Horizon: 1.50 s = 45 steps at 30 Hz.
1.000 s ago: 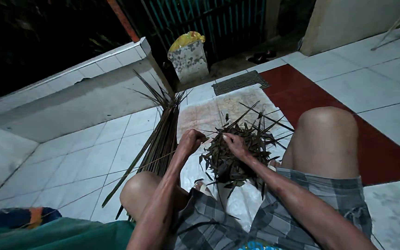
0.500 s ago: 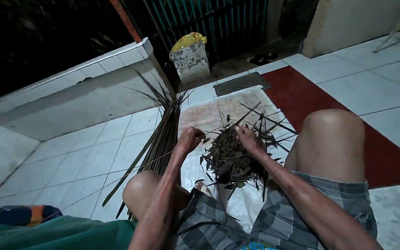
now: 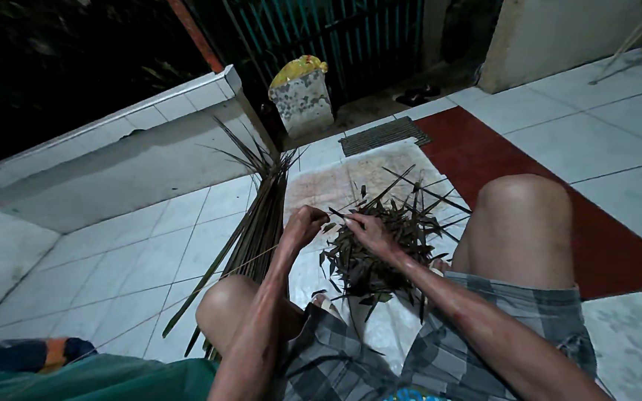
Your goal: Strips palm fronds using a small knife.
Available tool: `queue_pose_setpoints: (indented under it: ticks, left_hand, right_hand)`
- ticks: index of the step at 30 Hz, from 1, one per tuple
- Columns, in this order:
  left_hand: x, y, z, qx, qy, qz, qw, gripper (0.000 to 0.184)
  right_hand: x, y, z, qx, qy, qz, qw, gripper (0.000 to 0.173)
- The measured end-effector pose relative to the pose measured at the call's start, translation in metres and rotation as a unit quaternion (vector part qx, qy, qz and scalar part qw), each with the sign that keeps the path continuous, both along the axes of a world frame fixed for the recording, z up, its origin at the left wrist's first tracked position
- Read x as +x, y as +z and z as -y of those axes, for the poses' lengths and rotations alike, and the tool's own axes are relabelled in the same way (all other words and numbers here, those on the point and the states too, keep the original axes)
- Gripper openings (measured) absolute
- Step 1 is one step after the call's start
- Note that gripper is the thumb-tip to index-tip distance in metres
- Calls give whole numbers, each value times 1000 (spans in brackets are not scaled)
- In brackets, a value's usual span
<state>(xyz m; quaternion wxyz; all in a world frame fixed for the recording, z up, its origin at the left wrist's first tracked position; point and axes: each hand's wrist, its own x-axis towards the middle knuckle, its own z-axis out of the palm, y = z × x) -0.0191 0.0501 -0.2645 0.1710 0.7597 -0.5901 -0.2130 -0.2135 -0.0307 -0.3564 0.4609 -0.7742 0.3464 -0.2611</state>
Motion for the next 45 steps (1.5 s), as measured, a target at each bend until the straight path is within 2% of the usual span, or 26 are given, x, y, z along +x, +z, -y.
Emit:
queue_pose_setpoints:
  ticks: [15,22,25,29,34,38,40,45]
  left_hand:
    - [5,-5,-1,21,-7,-10,1000,22]
    - [5,-1,-6,46,-3,-48,998,21]
    - [7,3,-8,38,-2,-6,999,21]
    - [0,6,-6,56,-4,97,994,21]
    - [-12,17,6,43,-12,177,983,17]
    - [-23,46,7,-11,-71,185,980,15]
    - [-11,42,25,-25,-112,194,974,14]
    - [-19,72,51,-61,-214,121,967,12]
  right_hand:
    - [-1,-18,10,4,-54,-12,998,40]
    - [-26,-46,36,59,-125,-47,989,39]
    - [-35,-53,42,113,-133,-59,983,43]
    - [-34,-19,48,76,-106,-70,989,46]
    - [-30,36,69,-67,24,-38,997,23]
    - [-28,64,81,-143,118,-30,982,23]
    - [-33,74,88,-166,130,-45,977,23]
    - [-47,101,113,-196,171,-67,963,21]
